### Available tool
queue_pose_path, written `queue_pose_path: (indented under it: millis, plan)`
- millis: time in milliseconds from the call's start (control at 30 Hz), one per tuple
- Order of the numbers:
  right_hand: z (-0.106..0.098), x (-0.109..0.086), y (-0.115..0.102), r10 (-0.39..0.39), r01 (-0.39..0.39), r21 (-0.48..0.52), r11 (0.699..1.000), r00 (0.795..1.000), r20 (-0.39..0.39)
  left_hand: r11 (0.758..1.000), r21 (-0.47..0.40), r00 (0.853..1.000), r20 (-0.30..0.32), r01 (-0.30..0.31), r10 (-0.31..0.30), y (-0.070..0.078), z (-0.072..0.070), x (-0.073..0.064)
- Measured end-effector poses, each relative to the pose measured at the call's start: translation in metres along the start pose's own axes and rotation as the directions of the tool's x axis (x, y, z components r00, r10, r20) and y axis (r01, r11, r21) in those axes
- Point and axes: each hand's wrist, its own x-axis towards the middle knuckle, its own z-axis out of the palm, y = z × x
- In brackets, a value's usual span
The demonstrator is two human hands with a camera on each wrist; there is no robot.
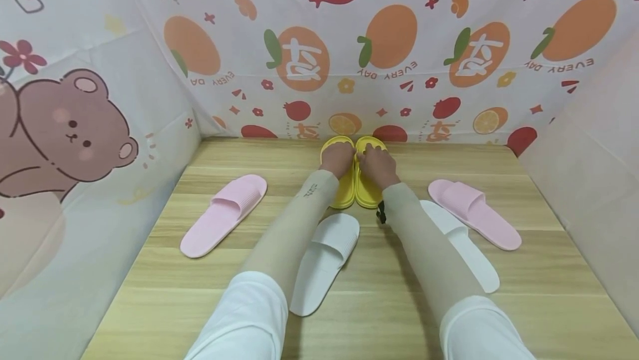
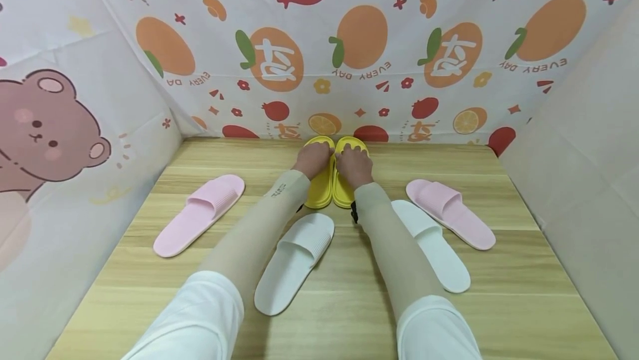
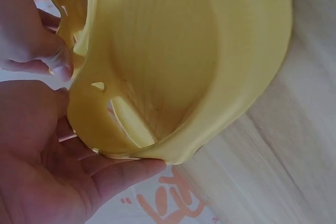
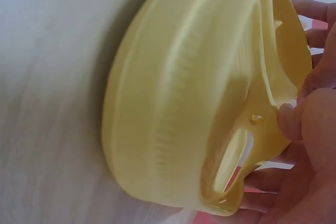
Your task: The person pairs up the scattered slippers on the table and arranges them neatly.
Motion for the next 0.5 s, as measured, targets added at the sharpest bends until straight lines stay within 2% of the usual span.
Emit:
queue_pose_path:
  millis: [167, 300, 400, 500]
  plan:
    - [-0.0036, -0.0024, -0.0033, -0.002, 0.002, 0.001, 1.000, 1.000, 0.003, 1.000, -0.024, 1.000, -0.011, 0.008, -0.009, 0.0009, -0.0011, -0.0003]
    - [-0.0038, -0.0027, -0.0018, 0.004, -0.004, 0.003, 1.000, 1.000, 0.005, 1.000, -0.007, 1.000, -0.002, -0.012, 0.012, 0.0006, -0.0022, -0.0015]
    - [-0.0038, -0.0022, -0.0006, 0.006, -0.006, 0.006, 1.000, 1.000, -0.009, 1.000, 0.001, 1.000, 0.007, -0.014, 0.014, -0.0027, -0.0045, -0.0012]
    - [-0.0042, -0.0025, 0.0015, 0.004, -0.003, 0.013, 1.000, 1.000, -0.017, 0.999, -0.034, 1.000, 0.019, 0.003, -0.002, -0.0075, -0.0042, -0.0001]
